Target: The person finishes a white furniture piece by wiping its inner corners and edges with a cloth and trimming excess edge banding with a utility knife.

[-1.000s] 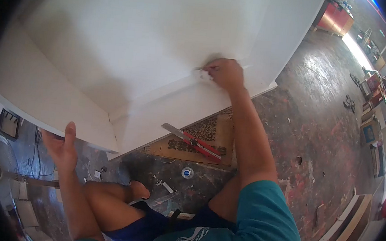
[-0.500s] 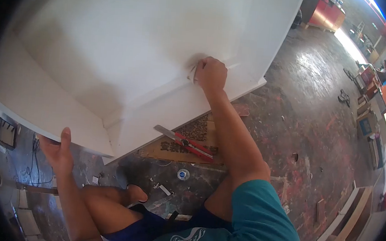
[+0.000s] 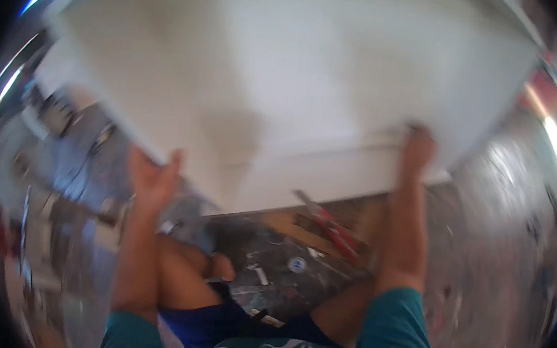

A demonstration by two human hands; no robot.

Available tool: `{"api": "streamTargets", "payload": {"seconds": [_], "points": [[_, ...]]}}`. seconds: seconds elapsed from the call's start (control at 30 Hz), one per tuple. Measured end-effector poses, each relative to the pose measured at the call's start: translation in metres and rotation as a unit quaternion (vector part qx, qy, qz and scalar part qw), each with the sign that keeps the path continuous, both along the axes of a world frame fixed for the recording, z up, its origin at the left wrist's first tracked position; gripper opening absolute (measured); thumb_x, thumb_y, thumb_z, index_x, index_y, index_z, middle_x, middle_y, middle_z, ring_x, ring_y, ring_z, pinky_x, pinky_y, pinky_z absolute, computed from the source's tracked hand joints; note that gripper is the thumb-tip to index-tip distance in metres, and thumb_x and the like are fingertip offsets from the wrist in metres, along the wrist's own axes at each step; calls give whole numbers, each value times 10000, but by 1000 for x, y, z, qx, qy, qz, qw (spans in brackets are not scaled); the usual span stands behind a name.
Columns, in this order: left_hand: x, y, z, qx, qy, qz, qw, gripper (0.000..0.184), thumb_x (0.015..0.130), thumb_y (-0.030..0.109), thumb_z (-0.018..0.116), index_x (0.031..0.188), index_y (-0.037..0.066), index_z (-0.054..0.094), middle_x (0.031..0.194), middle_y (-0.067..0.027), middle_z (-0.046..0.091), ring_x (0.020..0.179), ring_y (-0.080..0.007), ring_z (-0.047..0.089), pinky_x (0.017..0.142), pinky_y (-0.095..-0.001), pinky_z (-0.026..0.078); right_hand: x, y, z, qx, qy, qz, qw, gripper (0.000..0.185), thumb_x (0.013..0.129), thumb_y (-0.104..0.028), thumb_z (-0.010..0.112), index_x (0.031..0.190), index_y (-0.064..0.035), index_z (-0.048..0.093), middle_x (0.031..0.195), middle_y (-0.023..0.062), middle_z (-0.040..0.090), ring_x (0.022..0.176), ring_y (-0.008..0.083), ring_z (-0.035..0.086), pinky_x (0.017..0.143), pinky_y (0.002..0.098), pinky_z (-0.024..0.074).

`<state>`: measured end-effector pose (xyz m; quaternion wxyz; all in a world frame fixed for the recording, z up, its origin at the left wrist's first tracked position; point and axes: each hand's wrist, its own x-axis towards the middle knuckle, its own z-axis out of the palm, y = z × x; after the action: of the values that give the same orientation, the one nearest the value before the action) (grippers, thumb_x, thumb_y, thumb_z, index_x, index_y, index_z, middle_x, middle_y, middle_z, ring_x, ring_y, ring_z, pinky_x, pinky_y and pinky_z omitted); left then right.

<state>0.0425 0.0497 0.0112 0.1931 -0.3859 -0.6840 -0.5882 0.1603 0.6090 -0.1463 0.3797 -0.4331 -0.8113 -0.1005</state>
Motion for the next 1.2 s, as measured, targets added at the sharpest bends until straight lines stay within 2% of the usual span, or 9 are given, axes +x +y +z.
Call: {"api": "streamTargets", "payload": {"seconds": [0.07, 0.1, 0.23, 0.37, 0.5, 0.8, 1.0, 1.1, 1.2], "points": [[3, 7, 3, 62, -40, -43, 996, 490, 818, -58, 692, 1259, 18, 494, 1149, -105, 609, 1075, -191, 607, 911, -341, 525, 4, 26, -12, 85, 37, 124, 988, 263, 958, -181, 501, 1019, -102, 744, 1070, 86, 727, 977, 290, 677, 872, 415, 522], [-1, 9, 0, 77, -52, -63, 994, 508, 794, -33, 714, 1258, 20, 514, 1136, -102, 622, 1061, -191, 614, 920, -350, 521, 7, 41, -17, 0, 95, 186, 978, 267, 964, -184, 509, 1053, -101, 747, 1123, 80, 723, 1027, 269, 676, 901, 390, 522], [-10, -3, 24, -54, 70, -81, 993, 997, 719, -2, 668, 1557, -39, 129, 1638, -242, 86, 1520, -305, 139, 1218, -363, 173, -16, 0, 25, -13, 263, 207, 942, 273, 865, -274, 614, 884, -33, 742, 906, 154, 721, 780, 297, 687, 712, 459, 549], [-2, -5, 39, -75, 90, -26, 993, 1085, 663, 0, 632, 1567, -15, 34, 1617, -262, 138, 1459, -377, 282, 1181, -364, 279, -26, 17, 38, 22, 208, 60, 976, 325, 893, -285, 586, 896, 10, 721, 835, 171, 711, 666, 286, 666, 623, 456, 533], [1, -8, 42, -73, 88, -28, 993, 1090, 662, 13, 615, 1580, 23, 28, 1612, -255, 171, 1421, -404, 346, 1160, -375, 318, -22, 66, 18, -100, -11, -33, 994, 372, 907, -357, 571, 912, -22, 732, 866, 147, 725, 673, 310, 672, 632, 468, 536], [0, -8, 40, -74, 111, -7, 991, 1099, 666, 33, 635, 1578, 29, 22, 1605, -256, 187, 1363, -432, 409, 1128, -409, 372, -41, 80, 19, -177, -98, 55, 978, 413, 914, -426, 551, 957, -63, 741, 932, 148, 725, 766, 321, 678, 692, 466, 543], [7, -18, 49, -142, 108, 13, 984, 1117, 732, 156, 717, 1577, 31, -1, 1600, -247, 221, 1390, -414, 394, 1148, -398, 347, -54, 94, 3, -202, -109, 110, 967, 441, 918, -472, 537, 987, -90, 746, 976, 148, 725, 827, 328, 683, 733, 465, 547], [13, -35, 60, -205, 99, 23, 973, 1056, 778, 258, 754, 1581, 54, 99, 1587, -232, 265, 1370, -427, 412, 1142, -414, 355, -56, 96, -6, -216, -115, 127, 961, 456, 920, -495, 531, 1002, -103, 749, 998, 149, 725, 858, 332, 685, 753, 464, 549], [18, -54, 66, -188, 193, 35, 962, 851, 856, 251, 730, 1555, 95, 271, 1580, -183, 321, 1349, -365, 474, 1066, -448, 448, -61, 91, -5, -220, -122, 131, 959, 471, 922, -518, 524, 1017, -117, 751, 1020, 149, 725, 889, 335, 687, 773, 463, 551]]}}
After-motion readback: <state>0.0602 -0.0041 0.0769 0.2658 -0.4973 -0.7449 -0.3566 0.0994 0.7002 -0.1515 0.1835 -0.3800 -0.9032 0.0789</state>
